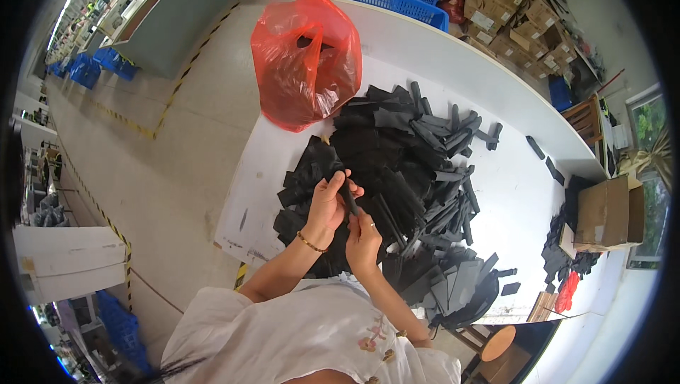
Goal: Measuring the length of black foam strips using a wooden ruler at a workbench in a factory setting.
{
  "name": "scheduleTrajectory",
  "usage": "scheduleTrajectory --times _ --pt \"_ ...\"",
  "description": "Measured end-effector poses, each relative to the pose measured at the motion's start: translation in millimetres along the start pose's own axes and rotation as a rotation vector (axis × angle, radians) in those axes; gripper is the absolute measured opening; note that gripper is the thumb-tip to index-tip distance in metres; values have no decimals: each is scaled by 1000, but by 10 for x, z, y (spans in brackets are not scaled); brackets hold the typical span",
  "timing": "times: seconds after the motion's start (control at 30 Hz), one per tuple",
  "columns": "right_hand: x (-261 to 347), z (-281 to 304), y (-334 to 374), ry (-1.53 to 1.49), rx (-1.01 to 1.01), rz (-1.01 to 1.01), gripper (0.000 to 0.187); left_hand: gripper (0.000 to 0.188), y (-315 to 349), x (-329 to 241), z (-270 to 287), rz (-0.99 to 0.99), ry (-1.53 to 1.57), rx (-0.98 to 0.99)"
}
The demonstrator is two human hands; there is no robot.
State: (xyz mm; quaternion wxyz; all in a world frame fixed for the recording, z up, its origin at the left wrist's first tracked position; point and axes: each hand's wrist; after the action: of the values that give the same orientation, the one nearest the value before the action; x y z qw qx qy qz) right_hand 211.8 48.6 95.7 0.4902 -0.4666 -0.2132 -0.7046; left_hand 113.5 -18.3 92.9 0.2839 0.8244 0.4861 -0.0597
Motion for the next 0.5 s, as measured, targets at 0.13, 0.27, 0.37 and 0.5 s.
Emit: scheduleTrajectory --times 0.13,0.27,0.37,0.5 --pt "-157 65 206 67 75 7 17 20 -55 -184 -120 -52 -79 -81" --pt "-241 229 528 -9 203 -200 16 21 -152 -384 -92 -86 -172 -117" --pt "-283 505 784 -102 256 -223 13 25 -205 -525 -113 -107 -185 -90" --pt "-500 979 965 74 399 -258 20 29 -366 -590 -59 -144 -89 -66"
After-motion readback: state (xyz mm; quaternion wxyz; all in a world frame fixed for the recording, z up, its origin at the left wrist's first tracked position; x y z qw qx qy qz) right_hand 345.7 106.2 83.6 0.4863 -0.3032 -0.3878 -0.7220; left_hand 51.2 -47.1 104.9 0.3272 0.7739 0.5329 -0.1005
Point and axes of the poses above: each hand's wrist, its own y-axis away from the middle knuckle, its own z-axis out of the back of the hand, x = y × z, and after that the axes turned 2 degrees about z, right-handed
